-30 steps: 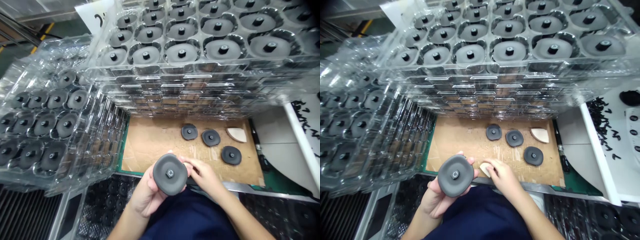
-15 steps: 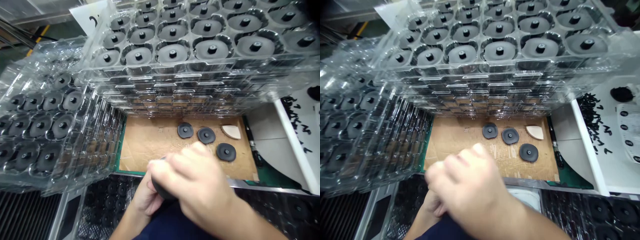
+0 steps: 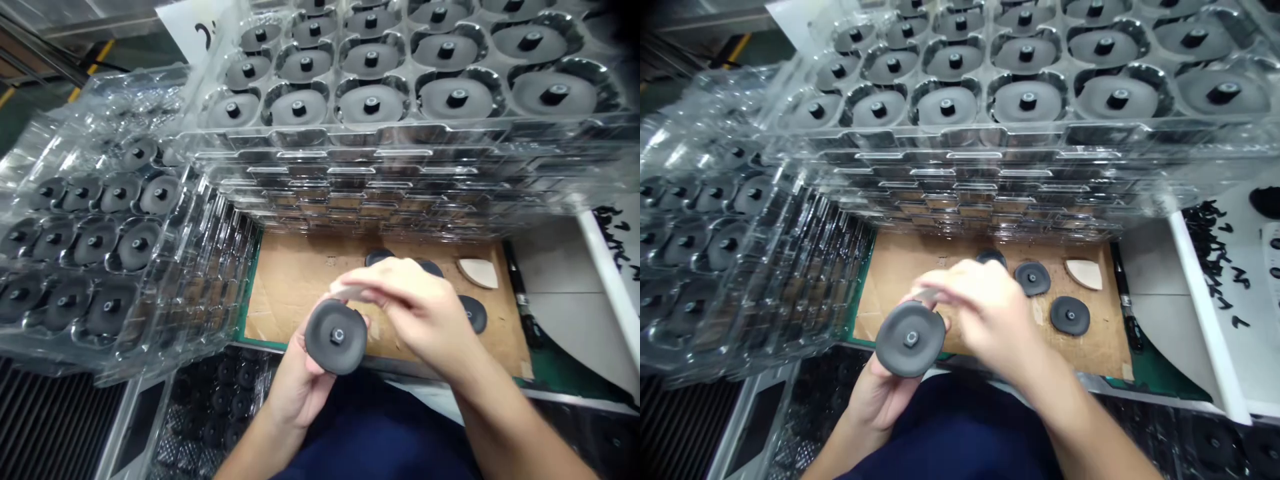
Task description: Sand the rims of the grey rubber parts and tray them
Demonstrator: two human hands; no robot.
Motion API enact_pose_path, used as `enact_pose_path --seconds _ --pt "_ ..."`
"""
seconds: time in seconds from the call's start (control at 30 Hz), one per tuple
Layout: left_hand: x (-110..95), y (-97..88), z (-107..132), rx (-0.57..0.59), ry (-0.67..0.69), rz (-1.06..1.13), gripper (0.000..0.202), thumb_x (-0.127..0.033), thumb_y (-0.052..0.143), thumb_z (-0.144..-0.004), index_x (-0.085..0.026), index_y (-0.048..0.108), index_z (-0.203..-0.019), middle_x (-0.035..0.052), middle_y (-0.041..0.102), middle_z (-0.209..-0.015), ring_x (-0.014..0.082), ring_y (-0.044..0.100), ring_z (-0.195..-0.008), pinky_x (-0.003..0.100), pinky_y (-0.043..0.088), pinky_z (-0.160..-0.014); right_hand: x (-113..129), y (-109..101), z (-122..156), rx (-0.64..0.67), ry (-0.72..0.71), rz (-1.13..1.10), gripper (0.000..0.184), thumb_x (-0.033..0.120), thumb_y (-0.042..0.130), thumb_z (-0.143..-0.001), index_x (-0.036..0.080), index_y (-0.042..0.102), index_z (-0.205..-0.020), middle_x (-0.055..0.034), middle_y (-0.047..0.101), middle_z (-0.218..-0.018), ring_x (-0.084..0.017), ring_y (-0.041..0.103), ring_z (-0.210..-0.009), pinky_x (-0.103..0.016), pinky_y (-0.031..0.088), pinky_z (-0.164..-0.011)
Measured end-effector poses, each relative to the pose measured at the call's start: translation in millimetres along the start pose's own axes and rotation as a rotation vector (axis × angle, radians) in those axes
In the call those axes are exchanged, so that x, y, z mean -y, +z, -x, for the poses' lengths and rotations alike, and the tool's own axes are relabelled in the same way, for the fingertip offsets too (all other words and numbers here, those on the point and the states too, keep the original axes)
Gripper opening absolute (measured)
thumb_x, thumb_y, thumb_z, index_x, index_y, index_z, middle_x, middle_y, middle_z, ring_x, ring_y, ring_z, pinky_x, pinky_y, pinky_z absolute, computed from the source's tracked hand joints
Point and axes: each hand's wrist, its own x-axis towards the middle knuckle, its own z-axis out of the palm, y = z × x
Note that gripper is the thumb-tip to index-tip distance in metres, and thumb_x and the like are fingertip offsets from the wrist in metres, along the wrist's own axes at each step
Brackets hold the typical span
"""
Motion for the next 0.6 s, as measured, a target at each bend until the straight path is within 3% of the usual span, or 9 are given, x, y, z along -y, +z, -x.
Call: enact_pose_path --seconds 0.1,0.2,0.27,0.37,0.47,0.53,0.6 --pt "-2 -6.7 -1 0.026 0.032 0.116 0.053 -0.021 0.084 -0.052 -0.034 0.068 -0.101 -0.0013 0.066 -0.118 0.0201 0.064 -0.099 0.027 0.050 -0.087 -36 22 21 0.015 0.250 0.016 0.023 0.020 0.047 -0.091 0.023 0.066 -0.104 -0.0030 0.069 -0.095 -0.016 0.062 -0.086 -0.030 0.045 -0.075" --pt "-5 -11.5 -2 -0.002 0.022 0.140 0.052 -0.025 0.084 -0.053 -0.033 0.067 -0.102 0.0002 0.067 -0.117 0.0211 0.062 -0.105 0.026 0.050 -0.086 -56 52 50 0.122 0.279 -0.025 0.020 0.019 0.052 -0.088 0.022 0.069 -0.097 -0.0028 0.071 -0.086 -0.017 0.065 -0.080 -0.029 0.050 -0.072" --pt "-7 -12.5 -2 -0.009 0.014 0.149 0.057 -0.031 0.085 -0.051 -0.031 0.066 -0.105 0.0014 0.068 -0.113 0.0234 0.063 -0.104 0.029 0.050 -0.087 -57 62 61 0.116 0.299 -0.026 0.018 0.017 0.054 -0.086 0.021 0.071 -0.092 -0.0017 0.071 -0.077 -0.016 0.066 -0.072 -0.027 0.051 -0.067" --pt "-7 -10.8 -1 -0.029 -0.005 0.127 0.058 -0.030 0.084 -0.053 -0.029 0.064 -0.108 0.0024 0.066 -0.116 0.0239 0.061 -0.106 0.031 0.049 -0.091 -39 50 52 -0.010 0.360 -0.013 0.020 0.020 0.051 -0.089 0.019 0.068 -0.099 -0.0044 0.072 -0.090 -0.017 0.067 -0.079 -0.026 0.052 -0.064" --pt "-3 -7.1 0 -0.057 -0.009 0.076 0.058 -0.023 0.079 -0.059 -0.028 0.060 -0.114 0.0031 0.064 -0.119 0.0228 0.060 -0.107 0.029 0.048 -0.090 -1 26 28 -0.270 0.300 0.026 0.023 0.022 0.051 -0.090 0.023 0.062 -0.110 -0.0046 0.068 -0.106 -0.017 0.064 -0.087 -0.028 0.051 -0.069" --pt "0 -5.8 1 -0.042 -0.012 0.041 0.056 -0.025 0.077 -0.062 -0.025 0.059 -0.116 0.0048 0.064 -0.118 0.0237 0.059 -0.109 0.031 0.048 -0.091 24 17 15 -0.266 0.075 0.044 0.023 0.017 0.050 -0.089 0.021 0.062 -0.109 -0.0050 0.070 -0.102 -0.017 0.064 -0.082 -0.030 0.050 -0.073" --pt "1 -6.4 1 -0.013 -0.010 0.025 0.052 -0.029 0.074 -0.065 -0.024 0.059 -0.115 0.0058 0.065 -0.116 0.0241 0.058 -0.108 0.033 0.046 -0.095 41 15 9 -0.134 -0.074 0.008 0.023 0.014 0.047 -0.090 0.015 0.062 -0.107 -0.0062 0.071 -0.091 -0.016 0.063 -0.077 -0.031 0.049 -0.073"
